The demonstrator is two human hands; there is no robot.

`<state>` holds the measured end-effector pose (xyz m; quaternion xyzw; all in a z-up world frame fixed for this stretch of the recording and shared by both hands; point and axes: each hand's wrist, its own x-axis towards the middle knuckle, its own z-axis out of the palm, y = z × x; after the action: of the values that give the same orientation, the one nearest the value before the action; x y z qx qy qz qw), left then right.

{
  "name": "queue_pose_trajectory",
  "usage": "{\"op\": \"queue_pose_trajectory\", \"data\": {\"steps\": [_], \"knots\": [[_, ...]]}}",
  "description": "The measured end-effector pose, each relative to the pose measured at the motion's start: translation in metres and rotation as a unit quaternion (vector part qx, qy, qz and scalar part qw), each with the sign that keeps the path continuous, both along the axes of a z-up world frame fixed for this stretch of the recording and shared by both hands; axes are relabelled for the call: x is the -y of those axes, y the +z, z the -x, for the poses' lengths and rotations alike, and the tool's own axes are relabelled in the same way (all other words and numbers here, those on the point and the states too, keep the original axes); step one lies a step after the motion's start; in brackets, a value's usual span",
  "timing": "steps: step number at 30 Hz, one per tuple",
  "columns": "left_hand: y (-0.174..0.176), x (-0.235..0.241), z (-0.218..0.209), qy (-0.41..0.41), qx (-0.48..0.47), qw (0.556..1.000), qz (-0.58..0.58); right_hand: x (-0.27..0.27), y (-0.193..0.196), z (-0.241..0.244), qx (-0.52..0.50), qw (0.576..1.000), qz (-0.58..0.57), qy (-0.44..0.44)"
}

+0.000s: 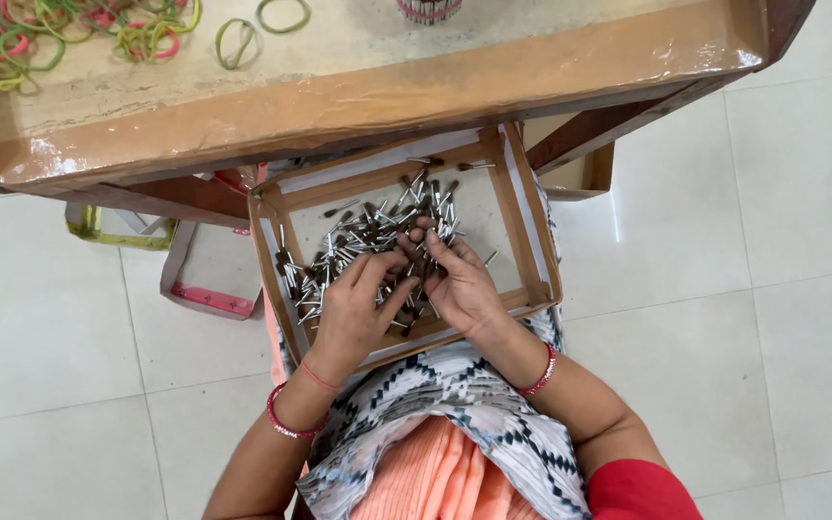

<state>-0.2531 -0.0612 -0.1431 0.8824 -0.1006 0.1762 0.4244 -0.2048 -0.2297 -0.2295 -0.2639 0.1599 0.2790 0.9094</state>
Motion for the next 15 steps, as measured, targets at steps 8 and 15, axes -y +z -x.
{"op": "queue_pose_trajectory", "data": {"steps": [8, 15], "knots": [[0.012, -0.018, -0.001, 0.036, -0.103, 0.990, 0.092, 0.002, 0.011, 0.003, 0.117, 0.980, 0.122, 0.105], [0.020, -0.026, -0.028, -0.038, -0.086, 0.995, 0.014, 0.005, 0.000, 0.012, 0.143, 0.947, 0.162, 0.238]]}}
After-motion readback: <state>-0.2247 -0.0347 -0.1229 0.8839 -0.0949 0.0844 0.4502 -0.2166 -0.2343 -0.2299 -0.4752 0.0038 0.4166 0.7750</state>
